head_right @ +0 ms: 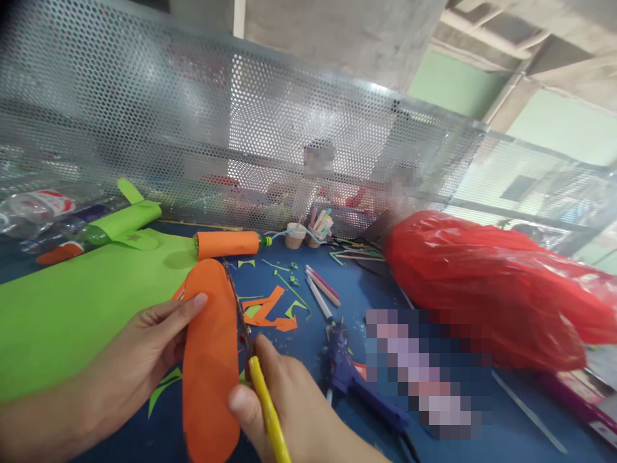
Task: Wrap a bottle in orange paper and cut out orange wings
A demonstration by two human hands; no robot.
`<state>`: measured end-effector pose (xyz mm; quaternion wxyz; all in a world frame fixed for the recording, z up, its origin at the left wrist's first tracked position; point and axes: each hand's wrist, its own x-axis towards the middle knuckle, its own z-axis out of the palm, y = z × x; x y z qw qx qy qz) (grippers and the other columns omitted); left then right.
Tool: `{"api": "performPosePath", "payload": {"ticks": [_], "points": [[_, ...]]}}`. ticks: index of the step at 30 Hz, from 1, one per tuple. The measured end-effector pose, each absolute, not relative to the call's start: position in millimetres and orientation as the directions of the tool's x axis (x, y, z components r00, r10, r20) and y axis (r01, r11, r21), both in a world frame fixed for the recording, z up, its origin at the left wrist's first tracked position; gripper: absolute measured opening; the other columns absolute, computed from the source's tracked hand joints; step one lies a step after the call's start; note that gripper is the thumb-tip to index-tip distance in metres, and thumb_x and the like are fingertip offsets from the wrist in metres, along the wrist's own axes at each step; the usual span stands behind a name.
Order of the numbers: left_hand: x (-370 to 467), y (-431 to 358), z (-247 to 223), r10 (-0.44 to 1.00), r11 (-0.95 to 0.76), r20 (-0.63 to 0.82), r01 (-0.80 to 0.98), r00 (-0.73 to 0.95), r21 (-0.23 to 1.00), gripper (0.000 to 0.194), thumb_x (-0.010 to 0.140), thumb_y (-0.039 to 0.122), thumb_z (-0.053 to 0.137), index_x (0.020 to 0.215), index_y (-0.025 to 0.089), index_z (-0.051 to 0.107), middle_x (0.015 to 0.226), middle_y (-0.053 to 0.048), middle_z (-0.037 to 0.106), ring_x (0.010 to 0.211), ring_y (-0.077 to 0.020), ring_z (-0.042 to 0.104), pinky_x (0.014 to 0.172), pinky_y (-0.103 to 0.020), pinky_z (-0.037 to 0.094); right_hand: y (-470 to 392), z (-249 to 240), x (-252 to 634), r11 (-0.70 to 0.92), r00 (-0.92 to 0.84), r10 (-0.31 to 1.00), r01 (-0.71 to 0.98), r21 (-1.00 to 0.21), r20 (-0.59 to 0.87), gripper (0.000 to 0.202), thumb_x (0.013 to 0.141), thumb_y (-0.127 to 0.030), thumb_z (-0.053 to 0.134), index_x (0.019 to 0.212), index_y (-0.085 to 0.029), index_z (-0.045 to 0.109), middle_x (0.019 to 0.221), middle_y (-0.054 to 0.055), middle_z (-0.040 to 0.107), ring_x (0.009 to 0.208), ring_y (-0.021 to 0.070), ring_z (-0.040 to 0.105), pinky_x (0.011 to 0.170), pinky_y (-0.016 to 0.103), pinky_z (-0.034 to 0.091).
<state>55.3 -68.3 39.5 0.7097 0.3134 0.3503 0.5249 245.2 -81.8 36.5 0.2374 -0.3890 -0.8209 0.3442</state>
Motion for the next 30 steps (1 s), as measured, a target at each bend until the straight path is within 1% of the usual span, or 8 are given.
{"api": "performPosePath", "payload": {"ticks": [5,9,14,20,24,27,30], "points": [[55.3,-67.1,40.2,0.968,0.247,-0.183,-0.526,0.170,0.814,0.018,0.078,0.035,0.074,0.087,0.020,0.079,0.082,-0.004,0.079,0.071,-0.0172,0.070,0.067,-0.024,0.054,-82.6,36.1,244.3,0.441,-0.558,0.819,0.456,-0.773,0.138,0.073,0.083,-0.081,0.020,0.094,-0.016,0.053,0.066,0.001,0.054,0.055,0.0144,0.045,0.050,0.025,0.038],[54.9,-67.8,40.5,0.964,0.263,-0.201,-0.516,0.175,0.815,0.019,0.078,0.035,0.074,0.088,0.019,0.078,0.084,-0.005,0.079,0.073,-0.0184,0.071,0.068,-0.026,0.054,-82.4,36.0,244.1,0.416,-0.540,0.835,0.487,-0.768,0.110,0.073,0.083,-0.081,0.019,0.091,-0.016,0.052,0.067,0.001,0.053,0.056,0.0136,0.043,0.050,0.025,0.037],[54.8,-67.5,40.9,0.963,0.265,-0.194,-0.513,0.189,0.817,0.019,0.080,0.036,0.072,0.088,0.020,0.078,0.087,-0.005,0.079,0.075,-0.0181,0.071,0.073,-0.026,0.054,-83.4,37.9,242.9,0.381,-0.510,0.857,0.525,-0.761,0.077,0.075,0.079,-0.085,0.020,0.086,-0.018,0.052,0.063,0.000,0.050,0.056,0.0146,0.044,0.049,0.025,0.036],[54.4,-65.8,41.8,0.963,0.261,-0.188,-0.490,0.194,0.832,0.020,0.081,0.037,0.070,0.085,0.019,0.077,0.085,-0.005,0.079,0.074,-0.0184,0.071,0.071,-0.027,0.054,-82.9,34.8,243.6,0.343,-0.457,0.886,0.548,-0.763,0.070,0.075,0.078,-0.086,0.022,0.080,-0.017,0.052,0.066,0.002,0.053,0.057,0.0136,0.044,0.049,0.024,0.036],[54.9,-65.1,41.4,0.959,0.273,-0.199,-0.480,0.199,0.834,0.023,0.081,0.038,0.070,0.087,0.017,0.077,0.086,-0.006,0.078,0.076,-0.0201,0.071,0.071,-0.029,0.054,-83.9,26.5,244.1,0.274,-0.423,0.906,0.522,-0.808,0.034,0.072,0.077,-0.086,0.025,0.077,-0.018,0.049,0.061,0.000,0.052,0.051,0.0120,0.044,0.044,0.023,0.034],[54.8,-64.2,40.3,0.962,0.261,-0.185,-0.484,0.199,0.836,0.023,0.082,0.038,0.070,0.088,0.017,0.076,0.087,-0.006,0.078,0.077,-0.0200,0.070,0.070,-0.028,0.053,-84.1,19.9,244.0,0.211,-0.394,0.919,0.485,-0.848,0.004,0.065,0.081,-0.082,0.029,0.076,-0.019,0.047,0.056,-0.002,0.049,0.043,0.0096,0.041,0.039,0.022,0.032],[54.3,-61.8,38.5,0.966,0.246,-0.179,-0.463,0.184,0.851,0.024,0.082,0.039,0.068,0.085,0.017,0.075,0.086,-0.006,0.078,0.077,-0.0194,0.070,0.070,-0.027,0.052,-78.8,20.5,245.7,0.102,-0.325,0.943,0.464,-0.880,-0.063,0.061,0.086,-0.076,0.024,0.077,-0.021,0.046,0.050,-0.004,0.046,0.036,0.0098,0.040,0.037,0.022,0.033]]}}
